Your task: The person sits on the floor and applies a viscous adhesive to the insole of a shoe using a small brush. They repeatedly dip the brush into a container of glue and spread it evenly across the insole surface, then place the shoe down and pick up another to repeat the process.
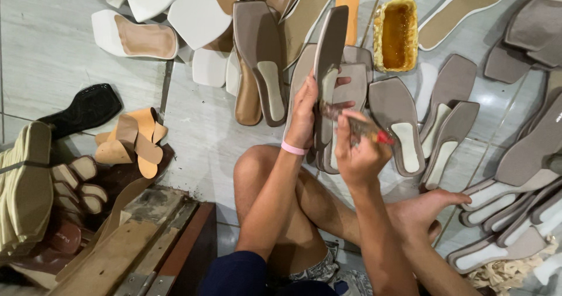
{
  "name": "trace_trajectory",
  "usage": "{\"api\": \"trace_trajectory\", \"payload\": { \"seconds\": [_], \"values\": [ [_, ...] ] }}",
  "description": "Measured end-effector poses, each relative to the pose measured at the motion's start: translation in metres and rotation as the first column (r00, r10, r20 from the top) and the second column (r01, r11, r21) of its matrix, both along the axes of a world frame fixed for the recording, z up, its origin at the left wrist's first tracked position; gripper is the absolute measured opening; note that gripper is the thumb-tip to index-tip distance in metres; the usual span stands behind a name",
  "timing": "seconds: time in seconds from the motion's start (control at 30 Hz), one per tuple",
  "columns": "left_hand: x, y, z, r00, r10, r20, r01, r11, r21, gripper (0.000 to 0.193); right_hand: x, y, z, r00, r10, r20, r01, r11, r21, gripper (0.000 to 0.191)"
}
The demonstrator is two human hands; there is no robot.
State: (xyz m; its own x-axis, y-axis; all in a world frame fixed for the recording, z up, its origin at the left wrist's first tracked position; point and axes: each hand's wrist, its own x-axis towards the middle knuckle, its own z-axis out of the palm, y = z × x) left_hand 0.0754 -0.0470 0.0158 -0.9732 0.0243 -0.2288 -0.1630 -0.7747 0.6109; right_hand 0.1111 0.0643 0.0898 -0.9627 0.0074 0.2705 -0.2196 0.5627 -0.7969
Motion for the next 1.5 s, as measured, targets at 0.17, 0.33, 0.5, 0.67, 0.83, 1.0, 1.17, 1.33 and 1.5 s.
{"api": "trace_trajectory", "payload": {
  "seconds": [0.17,0.33,0.5,0.67,0.83,1.0,1.17,1.33,1.5],
  "values": [
    [0.001,0.000,0.004,1.000,0.011,0.020,-0.013,0.994,0.106,0.062,0.031,0.006,-0.002,1.000,0.009,0.012,-0.009,1.000,0.008,0.014],
    [0.001,-0.001,0.002,1.000,0.017,0.017,-0.019,0.985,0.173,0.063,0.043,0.014,0.003,0.999,0.034,0.032,-0.037,0.995,0.090,0.013],
    [0.002,0.000,0.000,0.998,0.045,0.034,-0.052,0.965,0.256,0.064,0.052,0.019,0.008,0.998,0.054,0.022,-0.057,0.989,0.140,0.011],
    [0.001,0.000,-0.003,0.996,0.076,0.046,-0.086,0.944,0.317,0.066,0.059,0.028,0.006,0.998,0.065,0.002,-0.064,0.980,0.186,0.012],
    [0.001,0.000,-0.002,1.000,0.010,0.021,-0.017,0.935,0.356,0.076,0.063,0.045,0.001,0.994,0.096,-0.051,-0.083,0.972,0.222,0.016],
    [0.000,-0.002,0.003,0.999,-0.032,-0.029,0.042,0.881,0.471,0.085,0.050,0.061,-0.008,0.995,0.053,-0.090,-0.065,0.988,-0.138,0.023],
    [0.001,-0.003,0.006,0.995,-0.099,-0.034,0.104,0.920,0.378,0.087,0.021,0.051,-0.013,0.996,-0.012,-0.087,-0.010,0.969,-0.246,0.024],
    [0.002,-0.002,0.004,0.987,-0.119,-0.109,0.156,0.883,0.442,0.090,-0.005,0.031,-0.011,0.993,0.036,-0.110,-0.051,0.989,-0.141,0.023],
    [0.000,-0.003,0.002,0.995,-0.100,0.001,0.092,0.912,0.399,0.088,0.012,0.031,0.002,0.995,0.069,-0.078,-0.061,0.993,0.105,0.017]
  ]
}}
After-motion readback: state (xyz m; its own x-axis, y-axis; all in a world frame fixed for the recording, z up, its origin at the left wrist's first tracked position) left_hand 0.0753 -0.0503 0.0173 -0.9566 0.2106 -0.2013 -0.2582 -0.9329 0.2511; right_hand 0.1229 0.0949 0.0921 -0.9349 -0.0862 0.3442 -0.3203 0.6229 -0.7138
